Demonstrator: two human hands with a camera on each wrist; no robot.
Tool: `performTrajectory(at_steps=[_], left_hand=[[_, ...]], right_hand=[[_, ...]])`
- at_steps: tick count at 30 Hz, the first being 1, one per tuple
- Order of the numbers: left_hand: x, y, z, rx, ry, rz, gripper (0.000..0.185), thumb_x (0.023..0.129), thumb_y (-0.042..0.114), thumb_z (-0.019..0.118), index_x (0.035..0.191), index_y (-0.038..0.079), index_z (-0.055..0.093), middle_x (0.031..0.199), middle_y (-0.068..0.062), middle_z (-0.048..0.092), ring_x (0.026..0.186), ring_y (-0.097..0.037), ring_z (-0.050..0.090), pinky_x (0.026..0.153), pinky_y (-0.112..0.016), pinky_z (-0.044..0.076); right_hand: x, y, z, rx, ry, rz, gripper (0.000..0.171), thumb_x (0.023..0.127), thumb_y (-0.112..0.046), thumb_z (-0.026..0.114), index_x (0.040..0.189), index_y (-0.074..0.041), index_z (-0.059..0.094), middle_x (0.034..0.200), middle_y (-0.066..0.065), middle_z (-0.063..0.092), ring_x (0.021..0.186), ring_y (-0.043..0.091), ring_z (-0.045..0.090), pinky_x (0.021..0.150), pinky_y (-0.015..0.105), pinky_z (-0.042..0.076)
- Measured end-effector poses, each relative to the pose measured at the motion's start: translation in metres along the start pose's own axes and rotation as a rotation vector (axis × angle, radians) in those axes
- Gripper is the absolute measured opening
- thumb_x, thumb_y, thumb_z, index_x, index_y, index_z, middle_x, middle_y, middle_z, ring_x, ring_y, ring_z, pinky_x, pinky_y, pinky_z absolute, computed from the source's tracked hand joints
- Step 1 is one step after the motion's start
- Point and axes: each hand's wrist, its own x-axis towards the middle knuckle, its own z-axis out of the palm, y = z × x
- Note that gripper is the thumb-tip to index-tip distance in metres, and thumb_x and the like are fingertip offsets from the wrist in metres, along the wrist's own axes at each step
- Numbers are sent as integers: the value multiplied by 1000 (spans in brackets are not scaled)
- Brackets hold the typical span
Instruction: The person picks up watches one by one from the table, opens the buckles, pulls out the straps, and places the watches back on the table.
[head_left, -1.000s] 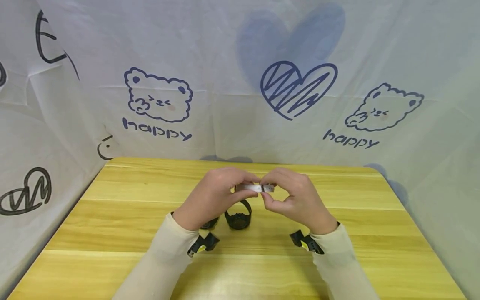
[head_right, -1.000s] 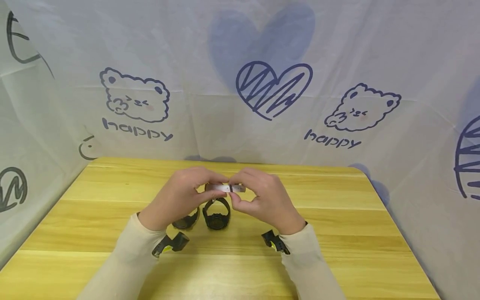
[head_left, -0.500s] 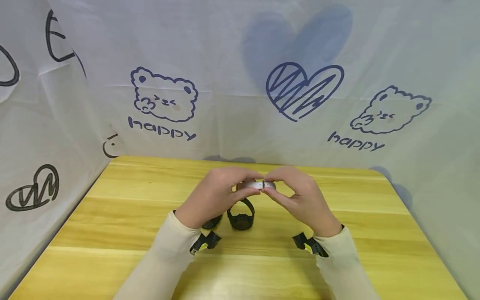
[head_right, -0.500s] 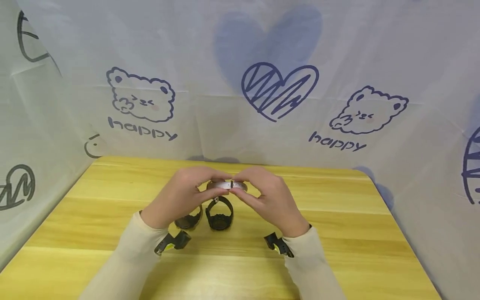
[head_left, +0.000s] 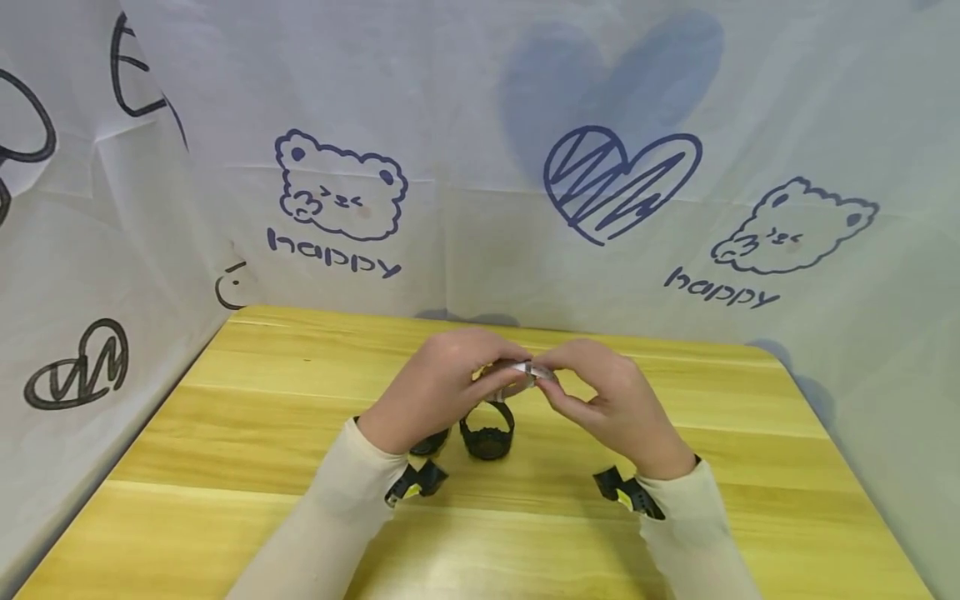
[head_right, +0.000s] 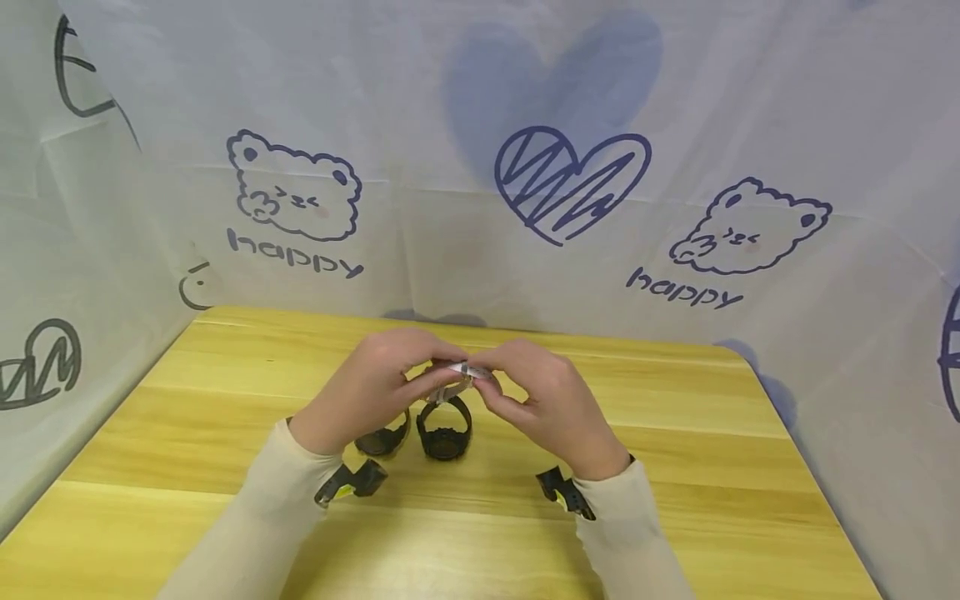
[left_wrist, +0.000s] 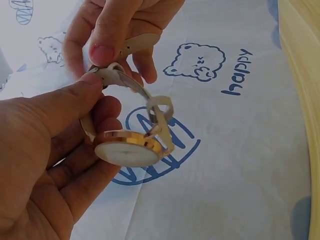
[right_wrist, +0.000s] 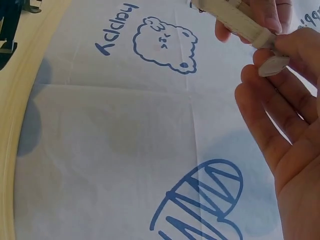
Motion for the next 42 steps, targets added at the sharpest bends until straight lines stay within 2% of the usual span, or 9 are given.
performTrajectory(at_steps=[6, 13, 17, 23, 26, 30, 35, 38, 42], left_hand=[[1, 1, 2, -25, -18, -1, 19, 94, 19, 78, 110, 9, 76, 97, 4, 74, 80, -3, 61, 73, -20, 55], [1, 4, 2, -33, -100, -86, 20, 98, 25, 74, 114, 15, 76, 92, 12, 70, 79, 2, 59, 76, -20, 54], [1, 5, 1, -44, -146, -109, 18, 99, 29, 72, 113, 18, 77, 93, 14, 72, 82, 5, 61, 76, -21, 54], [1, 5, 1, -75, -212, -173, 6, 96, 21, 70, 102, 22, 73, 95, 14, 71, 89, 1, 64, 82, -24, 56], [1, 6, 1, -80, -232, -226, 7, 94, 19, 70, 99, 23, 70, 94, 15, 70, 88, 1, 63, 79, -25, 57], [1, 7, 2, -93, -233, -285, 10, 96, 19, 69, 104, 24, 71, 96, 16, 70, 86, 2, 63, 73, -24, 55], [2, 8, 3, -148, -249, -351, 12, 98, 20, 70, 109, 25, 72, 105, 16, 71, 95, -2, 67, 83, -26, 57], [2, 8, 2, -203, -259, -390, 12, 97, 20, 72, 108, 24, 70, 106, 15, 71, 97, -4, 68, 86, -28, 57], [3, 9, 1, -256, -244, -416, 13, 96, 21, 77, 104, 23, 67, 101, 14, 71, 95, -1, 68, 85, -29, 57]], right_hand=[[-1, 1, -2, -19, -16, -20, 26, 107, -29, 55, 100, -11, 72, 95, -1, 71, 87, 14, 66, 80, 24, 54], [0, 0, -2, -23, -33, -32, 25, 108, -29, 56, 98, -12, 72, 94, -2, 70, 86, 13, 63, 77, 23, 52], [2, -1, -3, -32, -32, -50, 25, 107, -30, 57, 98, -12, 72, 94, -3, 69, 86, 12, 64, 75, 23, 53], [2, -2, -1, -43, -51, -54, 27, 106, -33, 58, 96, -11, 71, 93, -2, 69, 86, 14, 65, 73, 27, 55], [1, -2, 1, -68, -1, -10, 31, 103, -38, 62, 95, -10, 71, 90, 0, 70, 82, 15, 66, 72, 30, 56], [0, -4, 2, -87, 87, 62, 37, 100, -45, 65, 91, -9, 70, 86, 1, 70, 76, 15, 65, 68, 29, 55], [0, -5, 5, -83, 139, 107, 41, 98, -48, 66, 83, -10, 64, 78, 0, 66, 70, 14, 61, 66, 23, 50], [1, -5, 6, -75, 160, 107, 42, 97, -48, 67, 81, -10, 63, 76, 0, 65, 67, 15, 60, 66, 20, 50], [2, -6, 5, -47, 103, 43, 35, 100, -41, 66, 88, -9, 72, 84, 2, 69, 73, 15, 62, 66, 21, 52]])
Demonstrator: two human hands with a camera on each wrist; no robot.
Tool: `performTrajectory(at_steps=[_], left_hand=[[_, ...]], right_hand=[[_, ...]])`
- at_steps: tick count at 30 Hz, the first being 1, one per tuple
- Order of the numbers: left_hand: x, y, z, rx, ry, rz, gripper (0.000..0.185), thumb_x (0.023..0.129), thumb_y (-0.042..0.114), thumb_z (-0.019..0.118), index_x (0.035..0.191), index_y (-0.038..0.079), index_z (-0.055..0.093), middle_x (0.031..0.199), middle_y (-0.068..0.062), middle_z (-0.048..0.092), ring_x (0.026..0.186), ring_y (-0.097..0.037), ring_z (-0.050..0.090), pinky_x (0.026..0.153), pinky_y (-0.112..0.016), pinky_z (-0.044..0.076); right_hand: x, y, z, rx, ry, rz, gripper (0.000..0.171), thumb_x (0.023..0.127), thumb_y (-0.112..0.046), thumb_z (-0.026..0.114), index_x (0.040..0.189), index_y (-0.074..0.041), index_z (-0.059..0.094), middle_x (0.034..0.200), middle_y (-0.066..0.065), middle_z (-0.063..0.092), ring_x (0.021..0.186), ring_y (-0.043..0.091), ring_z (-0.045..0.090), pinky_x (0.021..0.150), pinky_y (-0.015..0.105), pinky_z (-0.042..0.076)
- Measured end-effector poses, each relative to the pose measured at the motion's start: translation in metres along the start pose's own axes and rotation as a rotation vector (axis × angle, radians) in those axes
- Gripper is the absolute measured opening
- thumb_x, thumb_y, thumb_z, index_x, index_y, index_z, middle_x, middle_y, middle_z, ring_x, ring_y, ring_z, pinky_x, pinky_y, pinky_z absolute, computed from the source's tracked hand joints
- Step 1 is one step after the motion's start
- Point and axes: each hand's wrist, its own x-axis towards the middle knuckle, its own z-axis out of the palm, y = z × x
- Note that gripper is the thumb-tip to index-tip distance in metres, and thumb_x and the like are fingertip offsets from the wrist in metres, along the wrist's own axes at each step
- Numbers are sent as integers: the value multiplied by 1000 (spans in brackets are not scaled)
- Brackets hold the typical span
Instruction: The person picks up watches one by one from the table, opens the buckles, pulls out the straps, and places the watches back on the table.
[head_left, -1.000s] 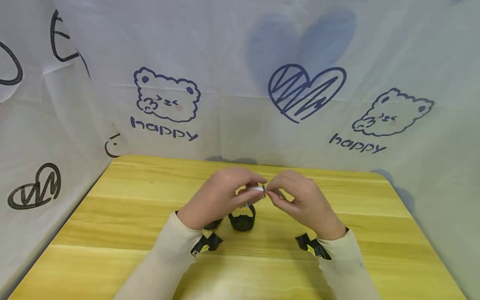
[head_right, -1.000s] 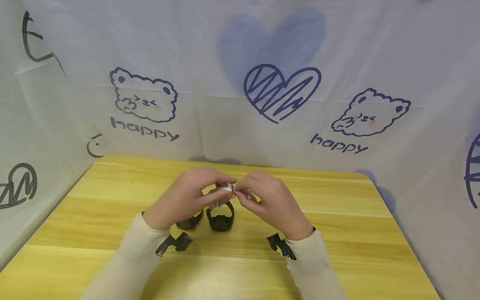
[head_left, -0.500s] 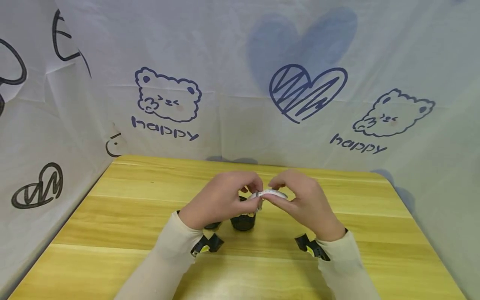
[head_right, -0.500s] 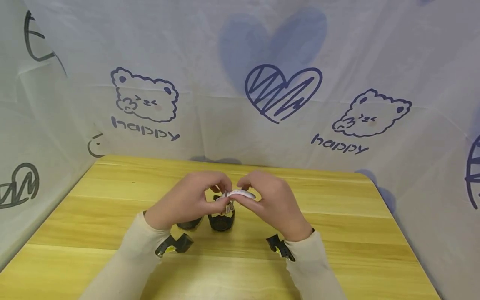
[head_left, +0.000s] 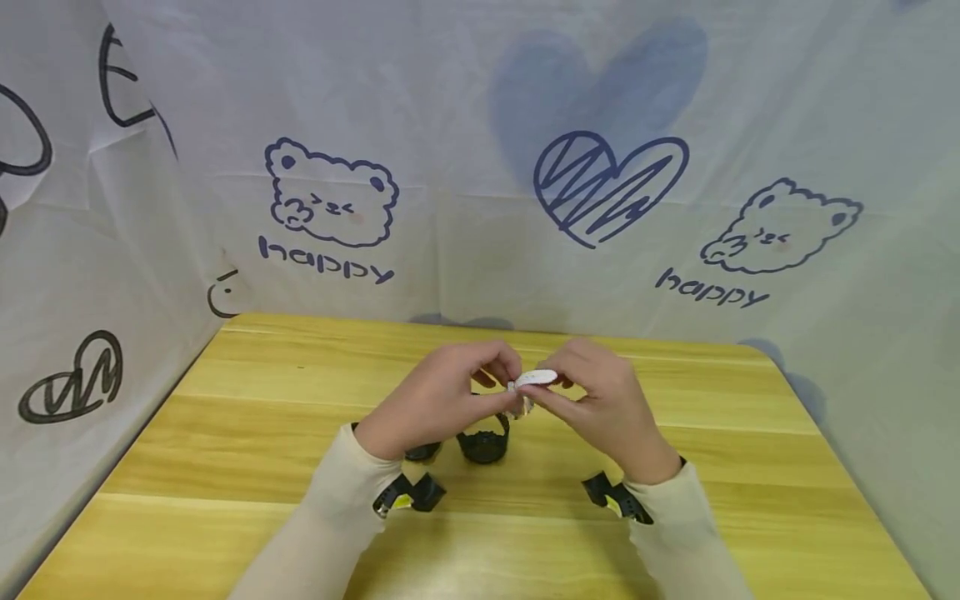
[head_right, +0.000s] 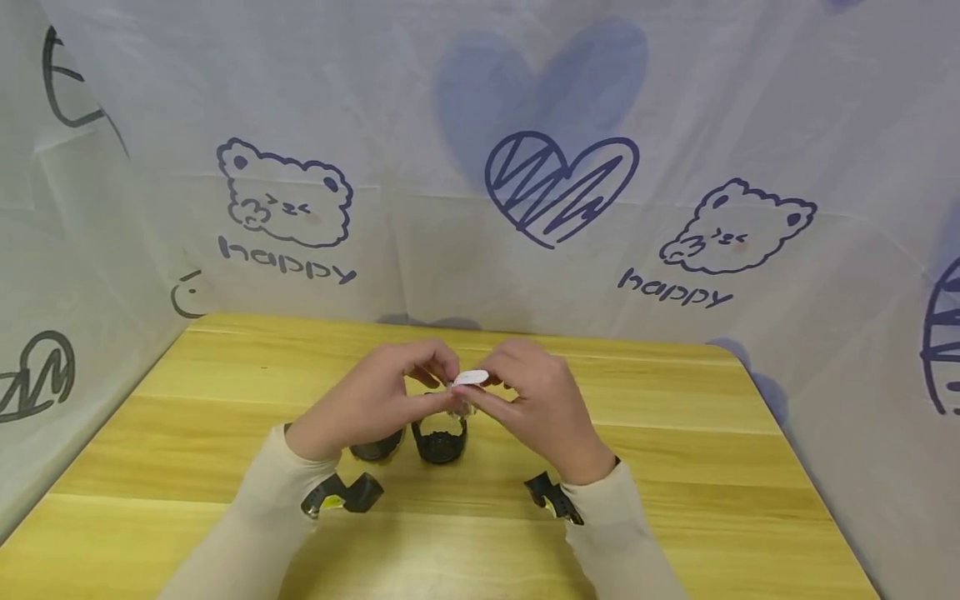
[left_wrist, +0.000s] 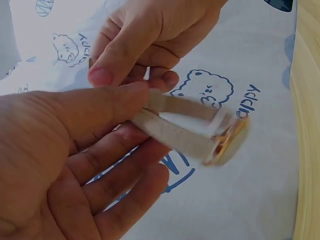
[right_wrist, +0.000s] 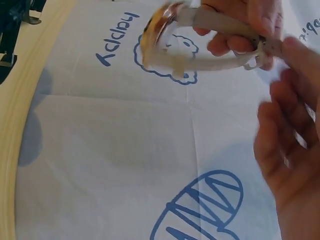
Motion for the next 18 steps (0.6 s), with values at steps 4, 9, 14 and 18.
performTrajectory(at_steps=[4, 9, 14, 18], left_hand=[[-1, 2, -2, -23, 40, -8, 17, 93, 21, 80, 101, 22, 65, 98, 14, 72, 93, -2, 69, 84, -32, 57], [-1, 4, -1, 7, 87, 21, 17, 92, 20, 80, 101, 22, 66, 101, 13, 73, 96, -3, 71, 86, -35, 59], [-1, 4, 2, 133, 122, 174, 17, 92, 13, 79, 103, 18, 66, 101, 9, 75, 98, -8, 73, 85, -28, 60], [-2, 3, 3, 158, 132, 273, 20, 91, 10, 80, 104, 15, 65, 100, 7, 77, 95, -7, 74, 82, -23, 59]], right_hand=[[1, 0, -1, 17, -78, -56, 26, 104, -28, 63, 99, -6, 76, 95, 4, 70, 82, 15, 67, 70, 25, 58], [1, 1, 0, 11, -91, -59, 10, 100, -14, 71, 100, -6, 76, 95, 3, 71, 80, 13, 67, 69, 23, 57], [0, -1, -1, -21, -112, -56, 22, 83, 4, 83, 100, -8, 75, 94, 1, 71, 77, 11, 63, 66, 26, 55], [0, -3, -2, -31, -127, -62, 28, 79, 7, 84, 99, -9, 73, 93, 0, 70, 75, 11, 61, 65, 26, 54]])
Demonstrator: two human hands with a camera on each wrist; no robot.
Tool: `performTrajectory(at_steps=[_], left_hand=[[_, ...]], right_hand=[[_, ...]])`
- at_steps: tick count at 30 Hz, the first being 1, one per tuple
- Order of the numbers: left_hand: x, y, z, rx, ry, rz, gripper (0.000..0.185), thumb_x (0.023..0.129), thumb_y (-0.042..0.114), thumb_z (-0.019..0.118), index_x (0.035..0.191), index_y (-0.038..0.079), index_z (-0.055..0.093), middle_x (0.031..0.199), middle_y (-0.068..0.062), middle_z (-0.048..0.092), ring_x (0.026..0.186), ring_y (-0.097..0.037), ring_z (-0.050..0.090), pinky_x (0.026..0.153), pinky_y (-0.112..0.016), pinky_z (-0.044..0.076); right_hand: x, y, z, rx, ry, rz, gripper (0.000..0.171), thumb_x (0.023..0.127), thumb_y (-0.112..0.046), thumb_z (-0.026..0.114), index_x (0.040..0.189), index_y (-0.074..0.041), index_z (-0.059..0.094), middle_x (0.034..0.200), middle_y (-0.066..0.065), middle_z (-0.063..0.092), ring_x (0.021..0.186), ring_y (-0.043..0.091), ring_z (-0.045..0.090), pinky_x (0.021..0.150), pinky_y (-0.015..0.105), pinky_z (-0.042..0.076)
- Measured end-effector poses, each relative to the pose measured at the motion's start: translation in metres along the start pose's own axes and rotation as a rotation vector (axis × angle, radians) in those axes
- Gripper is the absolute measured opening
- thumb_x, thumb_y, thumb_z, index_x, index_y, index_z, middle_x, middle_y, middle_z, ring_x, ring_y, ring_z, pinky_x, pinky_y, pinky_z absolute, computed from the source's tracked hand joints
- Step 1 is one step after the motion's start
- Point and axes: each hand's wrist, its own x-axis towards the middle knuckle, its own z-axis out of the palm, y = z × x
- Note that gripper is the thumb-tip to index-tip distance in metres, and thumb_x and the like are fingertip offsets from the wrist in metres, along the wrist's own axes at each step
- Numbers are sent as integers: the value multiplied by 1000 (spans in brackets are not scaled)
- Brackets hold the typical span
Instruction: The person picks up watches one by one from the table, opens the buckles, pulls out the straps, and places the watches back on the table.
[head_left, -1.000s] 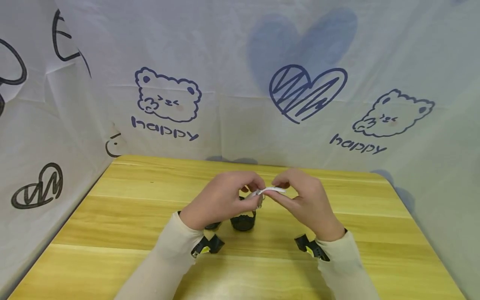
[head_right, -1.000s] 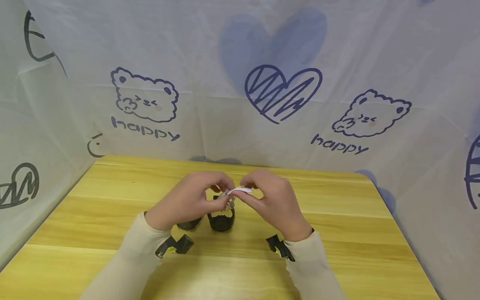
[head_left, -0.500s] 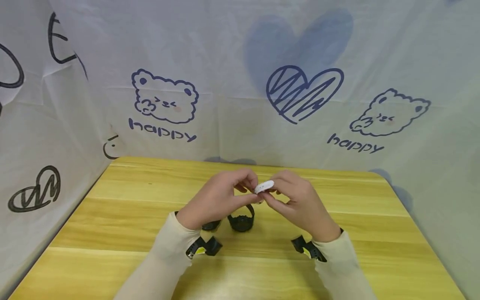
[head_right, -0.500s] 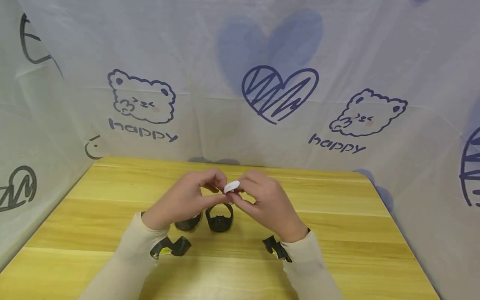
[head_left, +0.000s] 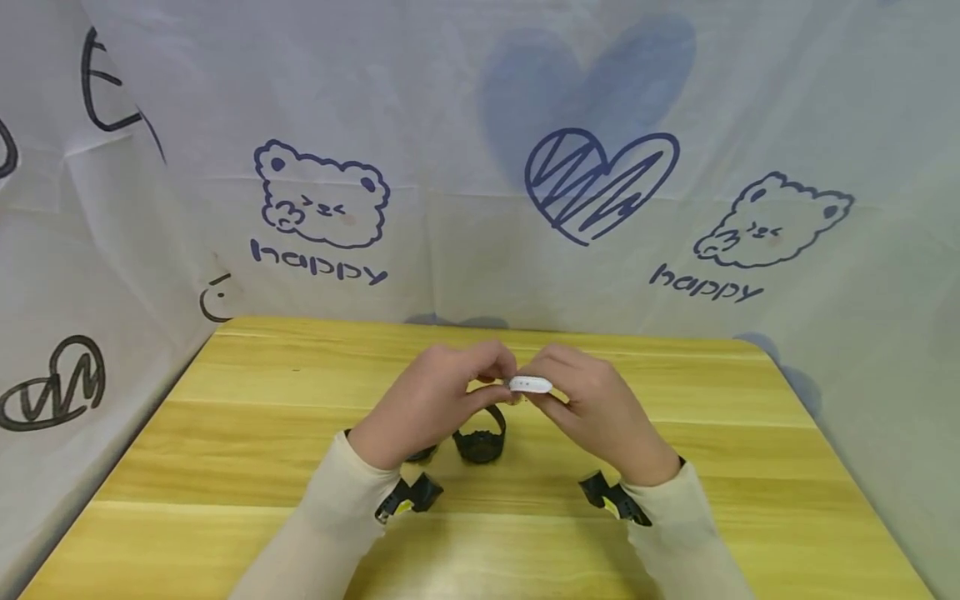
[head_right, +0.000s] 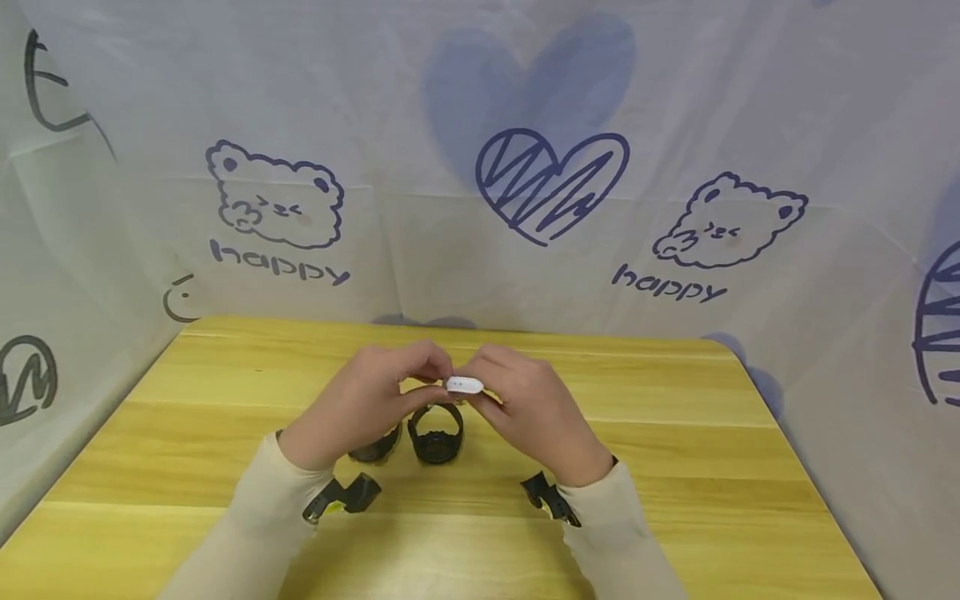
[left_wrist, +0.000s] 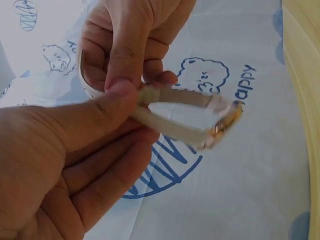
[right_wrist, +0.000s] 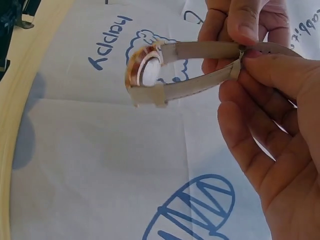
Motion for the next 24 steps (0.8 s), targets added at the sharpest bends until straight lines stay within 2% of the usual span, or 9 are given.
performTrajectory(at_steps=[2, 7, 11, 16, 20, 24], left_hand=[[0, 0, 0, 1, 5, 30, 21, 90, 10, 80, 105, 14, 65, 100, 6, 77, 94, -7, 75, 81, -20, 58], [-1, 0, 2, 77, 15, 92, 23, 90, 11, 80, 106, 13, 63, 102, 5, 78, 93, -8, 75, 78, -17, 57], [-1, 1, 2, 84, 10, 114, 24, 90, 11, 80, 108, 12, 63, 103, 2, 78, 92, -9, 76, 78, -18, 58], [-2, 1, 4, -1, -43, 81, 21, 92, 11, 77, 109, 11, 64, 108, 1, 77, 97, -9, 75, 82, -20, 58], [-2, 1, 5, -47, -95, 30, 19, 95, 13, 76, 111, 13, 65, 110, 3, 76, 102, -9, 74, 88, -23, 58], [-1, 1, 5, -100, -136, -32, 18, 96, 14, 75, 112, 15, 65, 106, 7, 74, 101, -6, 71, 89, -23, 57]], right_hand=[[0, -1, 0, -14, -4, -9, 27, 79, 5, 85, 98, -9, 73, 92, 1, 70, 74, 11, 61, 64, 26, 54], [-1, -1, 1, -54, -14, -20, 24, 79, 1, 85, 97, -7, 71, 91, 2, 69, 73, 12, 62, 65, 26, 57], [-2, 0, 2, -27, -28, -2, 23, 79, 1, 84, 96, -7, 70, 90, 1, 69, 73, 11, 62, 65, 26, 57], [-4, 5, 4, 16, -50, -12, 24, 78, 5, 79, 93, -9, 66, 87, 0, 66, 72, 9, 57, 63, 23, 53], [-6, 9, 5, 65, -64, -25, 22, 78, 5, 71, 91, -11, 62, 85, -2, 62, 71, 8, 52, 61, 20, 47], [-9, 10, 4, 136, -76, 3, 23, 78, 6, 67, 90, -13, 59, 85, -5, 58, 71, 8, 51, 61, 20, 45]])
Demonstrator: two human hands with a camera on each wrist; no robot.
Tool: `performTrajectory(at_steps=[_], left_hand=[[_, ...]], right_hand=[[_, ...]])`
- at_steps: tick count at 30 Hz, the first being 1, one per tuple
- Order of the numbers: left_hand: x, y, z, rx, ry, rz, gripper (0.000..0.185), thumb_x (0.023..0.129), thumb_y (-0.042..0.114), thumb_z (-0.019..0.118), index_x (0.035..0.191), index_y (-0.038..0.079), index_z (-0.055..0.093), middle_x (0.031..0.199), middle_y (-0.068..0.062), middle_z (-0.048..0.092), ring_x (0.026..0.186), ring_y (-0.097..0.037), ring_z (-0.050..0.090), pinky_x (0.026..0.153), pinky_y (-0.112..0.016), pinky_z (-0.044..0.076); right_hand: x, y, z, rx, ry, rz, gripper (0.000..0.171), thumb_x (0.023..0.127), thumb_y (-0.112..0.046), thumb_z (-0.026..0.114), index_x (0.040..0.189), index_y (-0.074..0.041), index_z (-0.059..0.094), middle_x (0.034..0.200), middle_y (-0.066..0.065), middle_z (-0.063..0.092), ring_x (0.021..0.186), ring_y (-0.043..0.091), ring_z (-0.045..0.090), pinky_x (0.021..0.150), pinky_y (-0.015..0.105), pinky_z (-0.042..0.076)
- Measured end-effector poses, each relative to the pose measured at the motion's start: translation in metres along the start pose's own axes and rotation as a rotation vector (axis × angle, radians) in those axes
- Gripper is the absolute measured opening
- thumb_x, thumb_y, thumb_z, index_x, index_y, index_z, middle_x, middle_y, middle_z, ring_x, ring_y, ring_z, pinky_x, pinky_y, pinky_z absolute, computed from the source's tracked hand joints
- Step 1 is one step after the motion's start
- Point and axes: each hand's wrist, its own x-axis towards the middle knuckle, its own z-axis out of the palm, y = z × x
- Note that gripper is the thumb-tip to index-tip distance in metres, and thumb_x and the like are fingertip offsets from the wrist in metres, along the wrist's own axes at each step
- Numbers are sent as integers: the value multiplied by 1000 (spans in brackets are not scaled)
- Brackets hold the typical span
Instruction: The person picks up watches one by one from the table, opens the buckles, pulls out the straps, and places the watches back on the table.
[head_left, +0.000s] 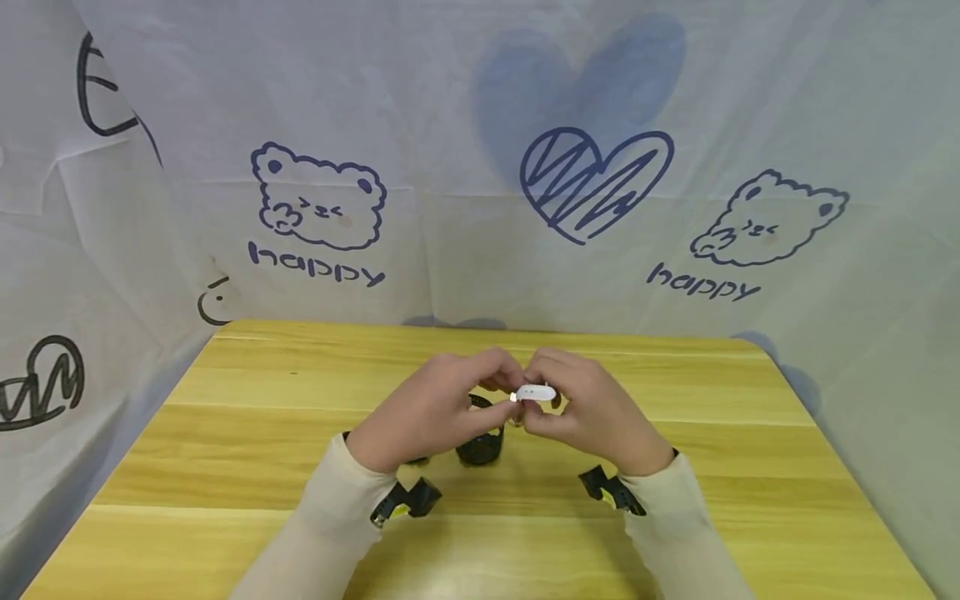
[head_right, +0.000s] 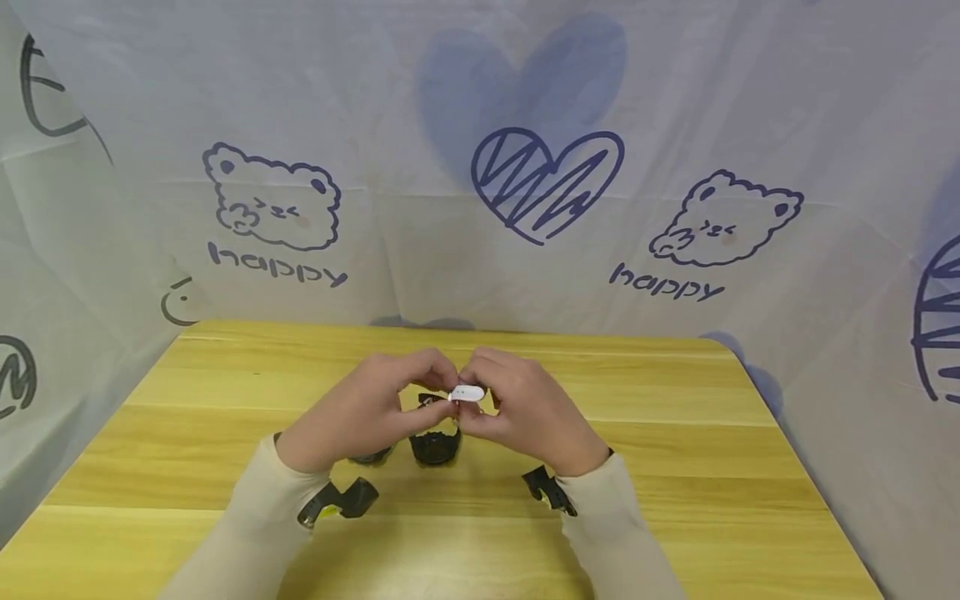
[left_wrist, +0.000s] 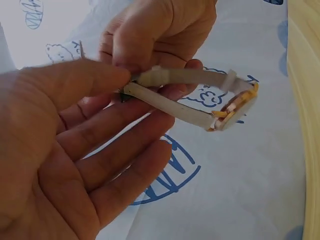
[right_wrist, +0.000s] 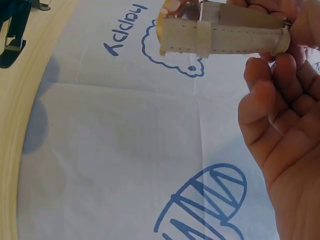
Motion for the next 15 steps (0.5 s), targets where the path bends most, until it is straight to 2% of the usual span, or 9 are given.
performTrajectory(at_steps=[3, 7, 12, 15], left_hand=[[1, 0, -1, -92, -11, -41, 17, 96, 11, 74, 110, 15, 66, 104, 8, 72, 97, -3, 70, 88, -21, 57], [2, 0, -1, -169, 7, -48, 15, 97, 9, 73, 109, 16, 66, 104, 9, 72, 96, -3, 70, 88, -24, 58], [1, 0, -3, -120, 77, -42, 13, 98, 11, 72, 110, 16, 67, 102, 10, 72, 95, -2, 70, 87, -26, 59], [0, -1, -5, -85, 126, -29, 14, 98, 11, 71, 111, 15, 67, 103, 10, 72, 94, -2, 70, 86, -26, 59]], right_hand=[[0, -1, -1, 59, 5, 23, 25, 80, 7, 64, 90, -14, 56, 84, -6, 55, 69, 9, 51, 59, 21, 45], [0, -3, -3, 70, 20, 38, 24, 80, 6, 59, 90, -15, 54, 82, -6, 53, 68, 11, 52, 58, 23, 47], [0, -5, -8, -4, 38, 71, 14, 83, -3, 58, 90, -16, 57, 81, -7, 53, 70, 9, 50, 61, 22, 44], [1, -6, -11, 11, 89, 100, 11, 85, -6, 61, 94, -13, 63, 86, -4, 59, 76, 10, 52, 67, 24, 46]])
